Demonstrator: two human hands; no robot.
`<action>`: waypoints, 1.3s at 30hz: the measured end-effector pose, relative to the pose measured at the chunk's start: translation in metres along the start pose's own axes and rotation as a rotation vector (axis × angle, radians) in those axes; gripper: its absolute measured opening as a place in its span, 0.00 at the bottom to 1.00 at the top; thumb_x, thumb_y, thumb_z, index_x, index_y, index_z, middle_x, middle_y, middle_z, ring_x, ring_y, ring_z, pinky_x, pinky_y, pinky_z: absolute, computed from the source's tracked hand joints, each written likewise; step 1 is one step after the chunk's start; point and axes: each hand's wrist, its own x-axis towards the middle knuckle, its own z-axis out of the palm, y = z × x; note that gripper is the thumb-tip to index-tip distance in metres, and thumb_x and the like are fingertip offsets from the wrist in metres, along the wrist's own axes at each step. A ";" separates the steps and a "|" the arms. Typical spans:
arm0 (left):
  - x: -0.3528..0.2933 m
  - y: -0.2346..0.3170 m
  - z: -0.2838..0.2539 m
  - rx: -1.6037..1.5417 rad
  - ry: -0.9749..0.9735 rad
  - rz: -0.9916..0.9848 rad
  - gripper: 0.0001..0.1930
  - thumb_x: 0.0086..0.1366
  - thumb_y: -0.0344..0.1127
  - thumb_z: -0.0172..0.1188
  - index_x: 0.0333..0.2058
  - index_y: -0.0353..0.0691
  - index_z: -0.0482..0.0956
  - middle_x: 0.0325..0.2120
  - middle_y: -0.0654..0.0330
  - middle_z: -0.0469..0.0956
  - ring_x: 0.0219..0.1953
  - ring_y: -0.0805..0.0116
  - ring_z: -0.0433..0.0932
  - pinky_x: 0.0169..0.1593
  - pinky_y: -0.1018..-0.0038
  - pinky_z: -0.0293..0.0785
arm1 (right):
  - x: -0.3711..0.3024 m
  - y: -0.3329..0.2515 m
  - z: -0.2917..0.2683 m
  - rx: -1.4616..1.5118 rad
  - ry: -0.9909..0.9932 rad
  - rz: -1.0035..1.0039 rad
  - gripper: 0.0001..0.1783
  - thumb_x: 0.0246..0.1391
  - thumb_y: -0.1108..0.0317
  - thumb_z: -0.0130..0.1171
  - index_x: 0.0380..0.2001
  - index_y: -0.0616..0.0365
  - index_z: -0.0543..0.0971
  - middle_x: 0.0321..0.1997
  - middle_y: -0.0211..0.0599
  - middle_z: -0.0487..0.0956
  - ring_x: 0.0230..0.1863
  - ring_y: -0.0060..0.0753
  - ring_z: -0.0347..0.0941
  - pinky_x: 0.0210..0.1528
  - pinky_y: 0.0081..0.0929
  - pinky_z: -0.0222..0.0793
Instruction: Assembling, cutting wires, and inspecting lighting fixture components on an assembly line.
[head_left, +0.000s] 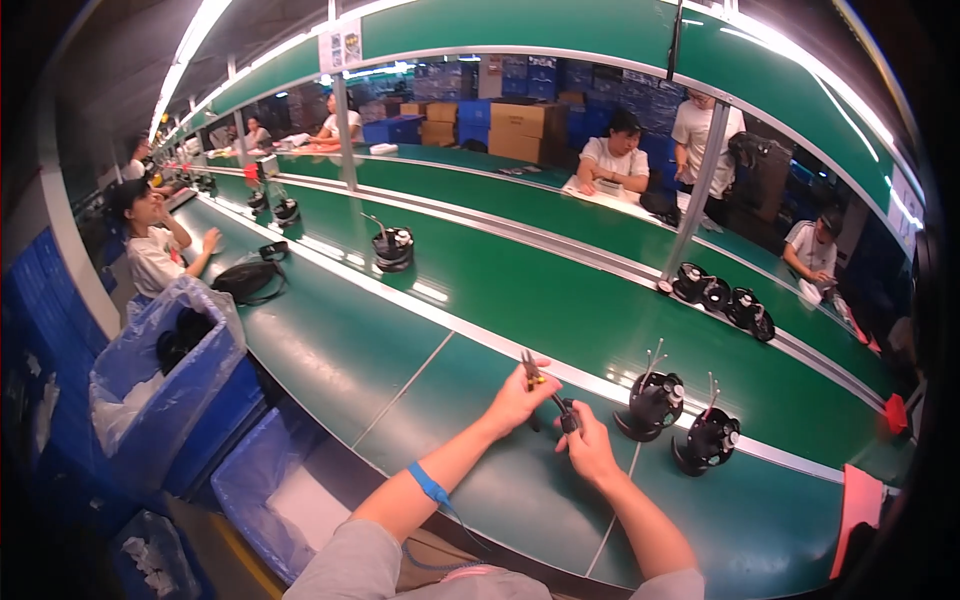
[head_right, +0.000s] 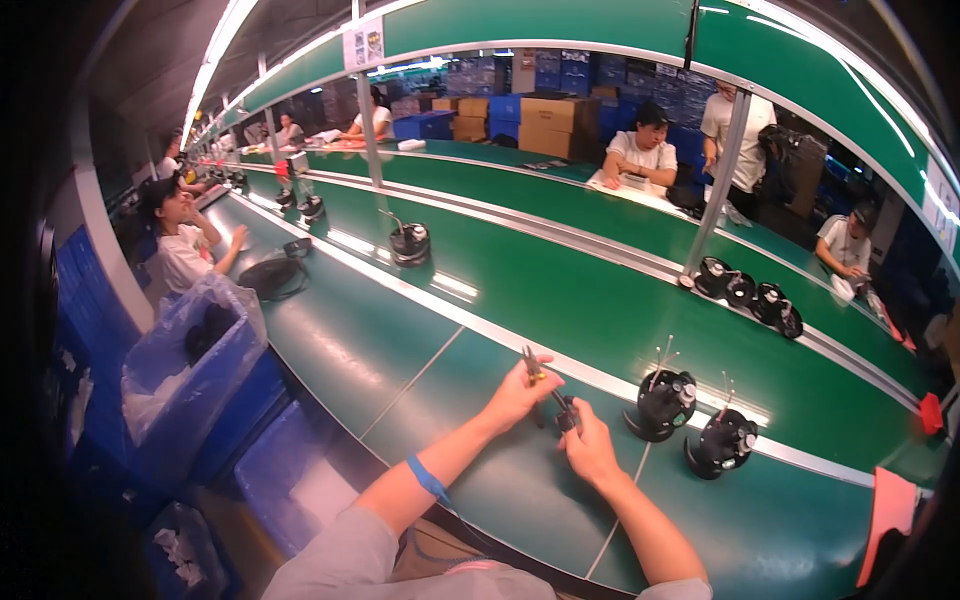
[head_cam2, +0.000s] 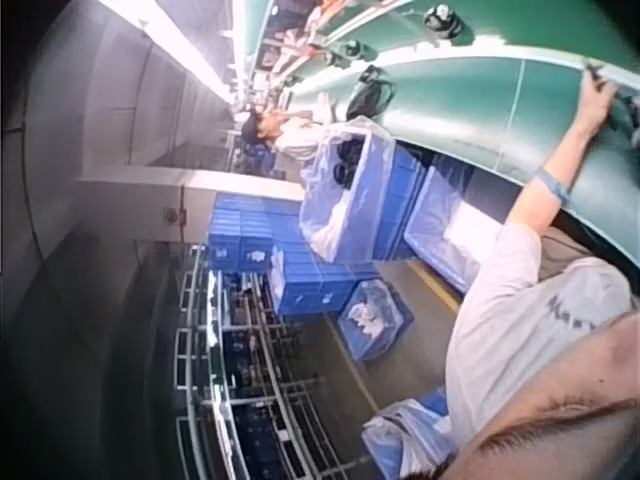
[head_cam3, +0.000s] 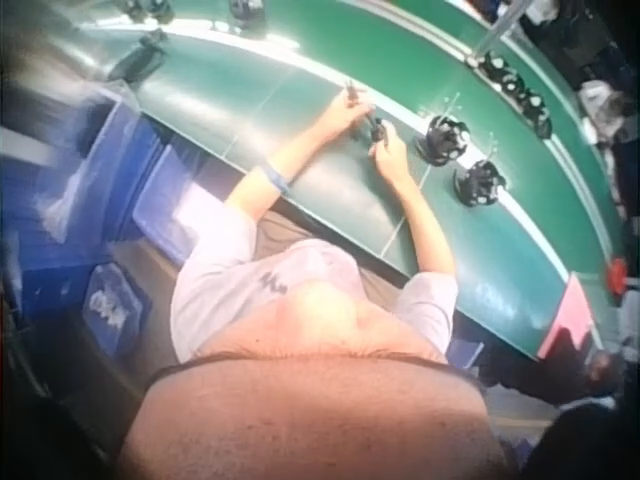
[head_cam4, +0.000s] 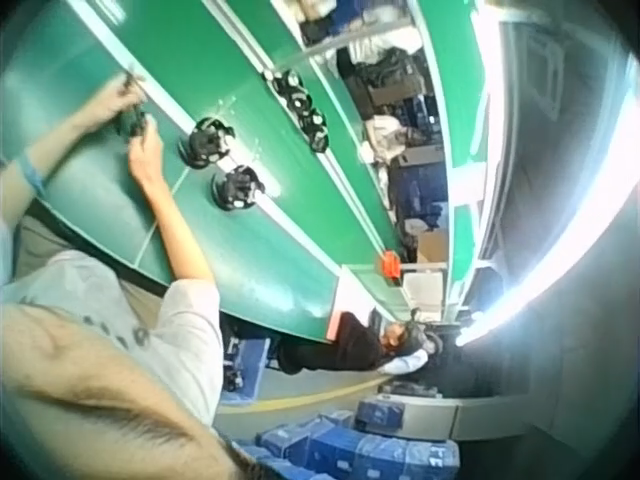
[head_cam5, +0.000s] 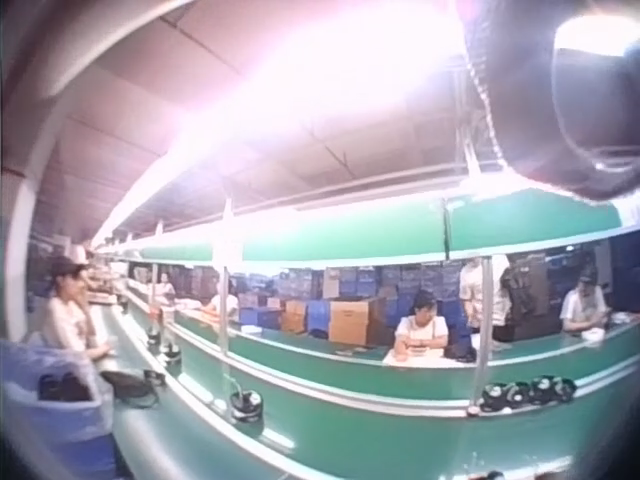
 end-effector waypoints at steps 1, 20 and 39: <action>-0.007 -0.001 0.002 0.051 -0.030 0.040 0.31 0.65 0.41 0.60 0.60 0.33 0.59 0.38 0.63 0.77 0.41 0.77 0.72 0.47 0.79 0.68 | -0.003 -0.003 0.006 0.084 -0.018 -0.034 0.15 0.64 0.65 0.44 0.50 0.62 0.66 0.29 0.37 0.76 0.20 0.24 0.72 0.22 0.21 0.65; -0.053 0.147 -0.179 0.477 0.286 -0.110 0.10 0.63 0.34 0.59 0.40 0.35 0.78 0.32 0.60 0.81 0.33 0.72 0.79 0.37 0.75 0.76 | -0.014 0.030 0.006 0.359 -0.192 -0.008 0.24 0.66 0.50 0.42 0.53 0.60 0.65 0.39 0.36 0.76 0.22 0.21 0.71 0.21 0.17 0.63; -0.154 0.281 -0.441 1.629 1.245 -0.173 0.10 0.55 0.36 0.63 0.37 0.52 0.85 0.28 0.56 0.83 0.35 0.56 0.82 0.39 0.62 0.76 | -0.012 0.017 0.005 0.347 -0.180 0.143 0.20 0.66 0.57 0.45 0.39 0.66 0.75 0.29 0.39 0.79 0.22 0.21 0.72 0.21 0.16 0.63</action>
